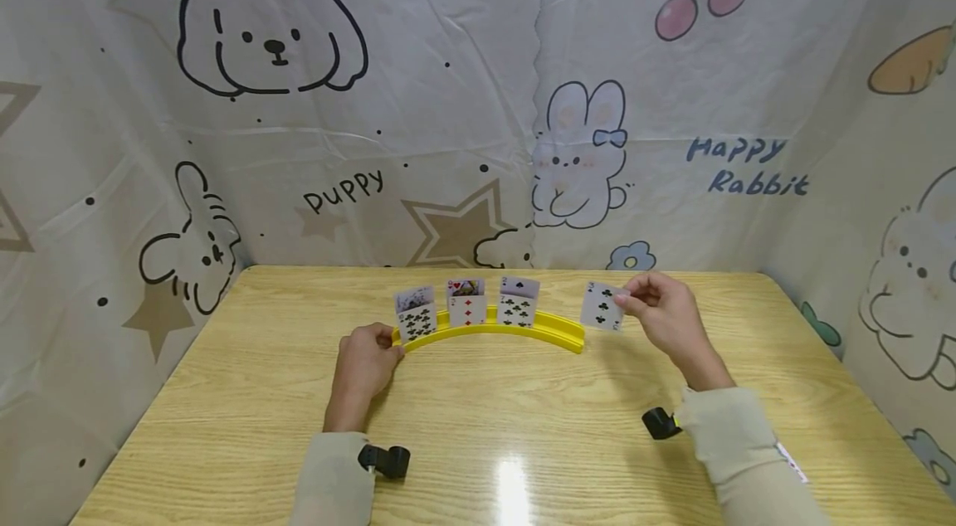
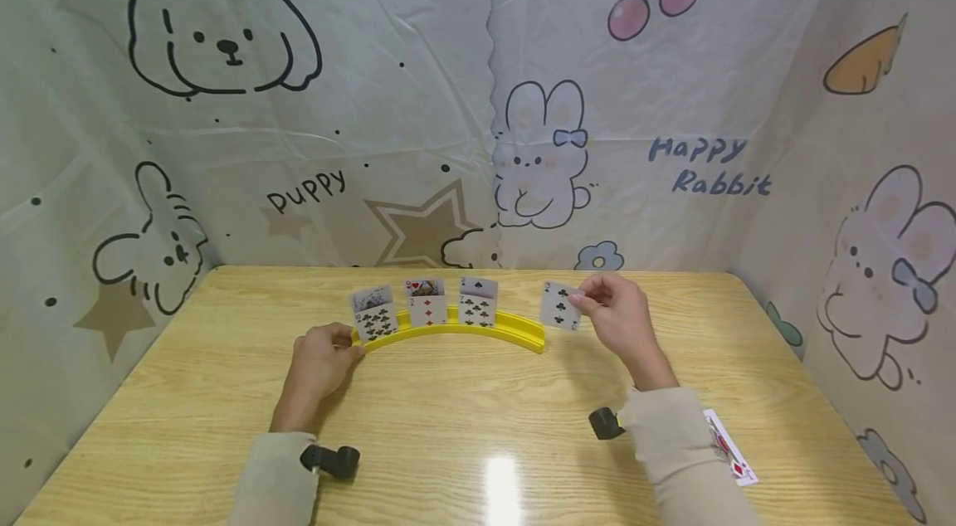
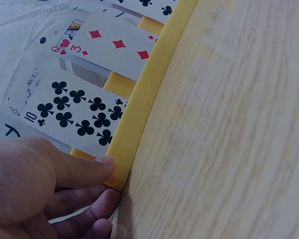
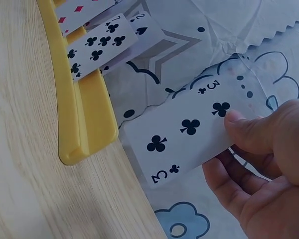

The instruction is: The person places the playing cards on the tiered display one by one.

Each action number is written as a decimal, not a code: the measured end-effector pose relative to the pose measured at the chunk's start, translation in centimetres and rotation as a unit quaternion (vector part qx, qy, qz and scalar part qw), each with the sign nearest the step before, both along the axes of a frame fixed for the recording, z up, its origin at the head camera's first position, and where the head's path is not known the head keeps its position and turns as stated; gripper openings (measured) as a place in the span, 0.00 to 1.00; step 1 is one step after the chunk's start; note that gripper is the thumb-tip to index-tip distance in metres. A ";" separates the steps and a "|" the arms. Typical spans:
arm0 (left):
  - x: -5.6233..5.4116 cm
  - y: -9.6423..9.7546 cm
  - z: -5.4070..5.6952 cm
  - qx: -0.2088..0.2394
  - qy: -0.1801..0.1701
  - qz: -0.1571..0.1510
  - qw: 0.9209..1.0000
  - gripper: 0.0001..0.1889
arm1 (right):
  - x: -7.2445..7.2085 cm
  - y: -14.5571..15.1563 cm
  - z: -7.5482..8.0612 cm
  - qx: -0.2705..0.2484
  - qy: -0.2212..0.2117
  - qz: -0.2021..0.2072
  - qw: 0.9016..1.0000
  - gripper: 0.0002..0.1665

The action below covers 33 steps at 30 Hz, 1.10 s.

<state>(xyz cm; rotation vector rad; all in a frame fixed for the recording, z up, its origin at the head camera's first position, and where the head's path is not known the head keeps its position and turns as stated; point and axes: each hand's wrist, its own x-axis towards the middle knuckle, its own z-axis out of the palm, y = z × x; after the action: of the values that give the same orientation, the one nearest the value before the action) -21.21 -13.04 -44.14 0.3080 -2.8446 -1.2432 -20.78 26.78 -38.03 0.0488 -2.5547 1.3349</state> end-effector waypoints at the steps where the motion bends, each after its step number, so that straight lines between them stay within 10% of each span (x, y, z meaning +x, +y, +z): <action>1: 0.0 0.0 0.0 0.000 0.001 -0.001 1.000 0.16 | -0.1 -0.1 0.0 -0.002 0.001 0.001 1.000 0.08; 33: 0.0 -0.1 0.1 -0.001 0.000 -0.002 1.000 0.16 | -1.6 -3.1 -0.8 -0.027 0.004 0.039 0.999 0.07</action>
<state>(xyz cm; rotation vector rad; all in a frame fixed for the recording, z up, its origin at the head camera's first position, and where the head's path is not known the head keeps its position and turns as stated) -21.22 -13.14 -44.03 0.3011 -2.8478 -1.2401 -22.36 23.72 -38.81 0.1454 -2.5329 1.4271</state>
